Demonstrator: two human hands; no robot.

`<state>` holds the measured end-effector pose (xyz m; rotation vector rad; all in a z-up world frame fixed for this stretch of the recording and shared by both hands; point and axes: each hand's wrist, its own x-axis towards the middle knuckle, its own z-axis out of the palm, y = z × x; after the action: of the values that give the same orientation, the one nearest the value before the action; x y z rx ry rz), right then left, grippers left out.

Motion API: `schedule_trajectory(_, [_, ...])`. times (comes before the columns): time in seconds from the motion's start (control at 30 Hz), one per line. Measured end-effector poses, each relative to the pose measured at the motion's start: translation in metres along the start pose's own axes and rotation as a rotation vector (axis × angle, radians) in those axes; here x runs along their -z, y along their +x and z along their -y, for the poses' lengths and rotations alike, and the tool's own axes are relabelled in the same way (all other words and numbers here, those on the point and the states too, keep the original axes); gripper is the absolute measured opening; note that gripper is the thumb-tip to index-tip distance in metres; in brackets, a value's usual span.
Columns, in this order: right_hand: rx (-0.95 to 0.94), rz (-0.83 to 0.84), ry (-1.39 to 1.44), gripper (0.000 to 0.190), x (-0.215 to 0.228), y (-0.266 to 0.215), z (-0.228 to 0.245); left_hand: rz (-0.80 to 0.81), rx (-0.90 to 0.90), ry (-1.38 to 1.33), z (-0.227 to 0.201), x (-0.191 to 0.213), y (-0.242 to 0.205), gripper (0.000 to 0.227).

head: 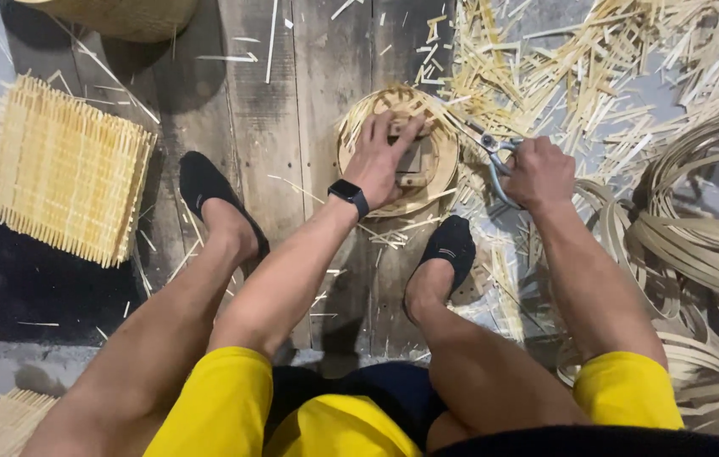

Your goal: Assembling and trimming bamboo mats to fit circular sieve frames using a wooden mold and scissors.

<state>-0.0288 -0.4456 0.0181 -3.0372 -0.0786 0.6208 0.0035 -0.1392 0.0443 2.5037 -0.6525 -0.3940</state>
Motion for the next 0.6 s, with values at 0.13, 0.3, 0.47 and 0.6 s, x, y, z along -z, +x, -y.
schedule_trajectory(0.13, [0.010,-0.107,-0.060,0.069,0.001,0.008,0.014,0.054,-0.060,-0.038,0.005,-0.010,0.007,0.117])
schedule_trajectory(0.3, [0.025,-0.134,0.001,0.040,-0.044,0.010,-0.017,0.022,0.034,0.109,0.000,-0.023,0.003,0.124])
schedule_trajectory(0.47, [-0.050,0.011,-0.060,0.054,0.009,0.012,0.009,-0.062,0.293,-0.027,-0.026,-0.033,-0.005,0.135])
schedule_trajectory(0.6, [0.052,-0.206,-0.093,0.055,-0.011,0.018,0.005,-0.095,0.120,0.068,-0.006,-0.045,-0.010,0.133])
